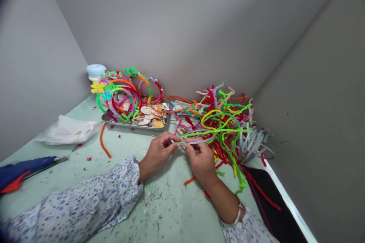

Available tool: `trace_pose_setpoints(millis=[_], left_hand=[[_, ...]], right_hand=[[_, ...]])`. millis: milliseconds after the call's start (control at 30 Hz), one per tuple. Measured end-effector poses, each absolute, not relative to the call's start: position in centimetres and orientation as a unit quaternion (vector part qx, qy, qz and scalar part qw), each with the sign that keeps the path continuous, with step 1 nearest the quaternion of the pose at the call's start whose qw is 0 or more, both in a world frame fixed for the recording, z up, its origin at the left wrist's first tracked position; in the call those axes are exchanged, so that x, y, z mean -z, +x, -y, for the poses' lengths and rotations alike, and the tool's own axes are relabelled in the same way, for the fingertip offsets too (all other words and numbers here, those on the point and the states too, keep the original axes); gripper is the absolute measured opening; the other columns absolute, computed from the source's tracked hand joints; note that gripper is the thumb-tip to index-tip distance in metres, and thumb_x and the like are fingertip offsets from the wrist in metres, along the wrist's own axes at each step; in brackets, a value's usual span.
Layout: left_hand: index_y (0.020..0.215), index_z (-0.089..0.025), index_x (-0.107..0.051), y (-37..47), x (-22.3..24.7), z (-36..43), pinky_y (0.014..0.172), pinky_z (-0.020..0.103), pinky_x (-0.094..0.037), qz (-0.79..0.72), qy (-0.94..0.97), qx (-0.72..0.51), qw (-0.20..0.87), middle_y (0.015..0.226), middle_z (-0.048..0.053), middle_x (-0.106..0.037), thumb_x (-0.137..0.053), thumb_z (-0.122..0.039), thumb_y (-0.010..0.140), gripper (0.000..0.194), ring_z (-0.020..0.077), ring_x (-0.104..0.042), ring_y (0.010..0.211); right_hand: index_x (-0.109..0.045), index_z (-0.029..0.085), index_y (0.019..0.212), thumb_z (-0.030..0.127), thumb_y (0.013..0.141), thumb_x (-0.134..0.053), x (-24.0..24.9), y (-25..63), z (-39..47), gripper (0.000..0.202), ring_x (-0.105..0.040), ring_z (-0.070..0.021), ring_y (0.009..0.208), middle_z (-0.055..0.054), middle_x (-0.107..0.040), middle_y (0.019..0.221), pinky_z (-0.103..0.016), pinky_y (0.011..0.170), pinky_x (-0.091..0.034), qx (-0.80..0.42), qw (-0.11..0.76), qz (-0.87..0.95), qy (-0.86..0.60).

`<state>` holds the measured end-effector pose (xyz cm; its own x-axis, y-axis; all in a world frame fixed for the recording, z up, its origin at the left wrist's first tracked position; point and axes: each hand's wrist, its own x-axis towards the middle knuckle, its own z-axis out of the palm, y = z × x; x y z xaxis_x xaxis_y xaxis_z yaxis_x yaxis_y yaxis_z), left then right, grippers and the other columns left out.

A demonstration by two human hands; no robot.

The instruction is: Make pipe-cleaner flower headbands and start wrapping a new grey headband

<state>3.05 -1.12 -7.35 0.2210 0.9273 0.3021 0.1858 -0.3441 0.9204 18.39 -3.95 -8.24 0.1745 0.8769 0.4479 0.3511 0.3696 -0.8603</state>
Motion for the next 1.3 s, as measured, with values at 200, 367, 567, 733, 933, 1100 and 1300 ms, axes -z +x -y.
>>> trace_pose_setpoints(millis=[200, 367, 567, 733, 933, 1100, 1300], left_hand=[[0.083, -0.016, -0.066, 3.04, 7.56, 1.12, 0.059, 0.021, -0.039, -0.406, 0.679, -0.467, 0.395, 0.078, 0.002, -0.061, -0.06, -0.025, 0.079, 0.012, 0.0095, -0.05, 0.064], [0.083, -0.016, -0.065, 2.99, 7.63, 1.14, 0.062, 0.022, -0.039, -0.402, 0.681, -0.462, 0.402, 0.08, 0.002, -0.061, -0.058, -0.026, 0.08, 0.013, 0.011, -0.052, 0.068], [0.085, -0.017, -0.063, 2.93, 7.59, 1.16, 0.062, 0.022, -0.039, -0.396, 0.688, -0.457, 0.402, 0.08, 0.002, -0.06, -0.056, -0.026, 0.081, 0.013, 0.0112, -0.051, 0.069], [0.084, -0.017, -0.063, 2.95, 7.55, 1.21, 0.063, 0.022, -0.04, -0.393, 0.689, -0.459, 0.4, 0.081, 0.002, -0.059, -0.055, -0.026, 0.082, 0.012, 0.0117, -0.052, 0.07], [0.087, -0.017, -0.063, 3.04, 7.53, 1.26, 0.06, 0.021, -0.039, -0.404, 0.68, -0.471, 0.39, 0.083, 0.001, -0.059, -0.057, -0.026, 0.08, 0.012, 0.0098, -0.051, 0.065], [0.085, -0.017, -0.063, 3.04, 7.45, 1.19, 0.059, 0.021, -0.039, -0.409, 0.681, -0.473, 0.38, 0.08, 0.0, -0.057, -0.058, -0.026, 0.08, 0.012, 0.0086, -0.049, 0.062], [0.083, -0.016, -0.065, 2.97, 7.31, 1.19, 0.06, 0.022, -0.039, -0.413, 0.687, -0.467, 0.372, 0.077, 0.0, -0.057, -0.058, -0.027, 0.08, 0.013, 0.0097, -0.049, 0.063]], right_hand=[[-0.063, 0.02, 0.088, 0.028, 0.08, -0.063, 8.31, 18.41, 3.96, 0.012, -0.064, -0.0174, 0.073, -0.003, -0.067, 0.084, -0.031, 0.068, -0.053, -0.231, 0.572, 0.605, -0.502], [-0.063, 0.02, 0.088, 0.027, 0.08, -0.064, 8.44, 18.51, 3.9, 0.011, -0.064, -0.0175, 0.074, -0.004, -0.067, 0.085, -0.032, 0.069, -0.053, -0.21, 0.567, 0.613, -0.508], [-0.063, 0.02, 0.089, 0.025, 0.08, -0.063, 8.42, 18.5, 3.96, 0.01, -0.064, -0.0181, 0.078, -0.005, -0.067, 0.086, -0.033, 0.073, -0.052, -0.192, 0.56, 0.635, -0.497], [-0.063, 0.02, 0.089, 0.024, 0.08, -0.063, 8.56, 18.45, 3.93, 0.009, -0.063, -0.0184, 0.081, -0.005, -0.066, 0.087, -0.033, 0.074, -0.052, -0.189, 0.565, 0.634, -0.493], [-0.063, 0.021, 0.089, 0.025, 0.081, -0.062, 8.51, 18.36, 3.93, 0.01, -0.064, -0.0184, 0.079, -0.005, -0.066, 0.088, -0.033, 0.074, -0.052, -0.197, 0.565, 0.628, -0.498], [-0.063, 0.021, 0.089, 0.025, 0.081, -0.062, 8.53, 18.43, 3.88, 0.01, -0.064, -0.0181, 0.078, -0.004, -0.066, 0.087, -0.034, 0.075, -0.052, -0.191, 0.567, 0.626, -0.501], [-0.063, 0.02, 0.089, 0.027, 0.081, -0.062, 8.55, 18.48, 3.89, 0.011, -0.064, -0.0192, 0.08, -0.005, -0.066, 0.088, -0.036, 0.076, -0.053, -0.19, 0.561, 0.627, -0.505]])
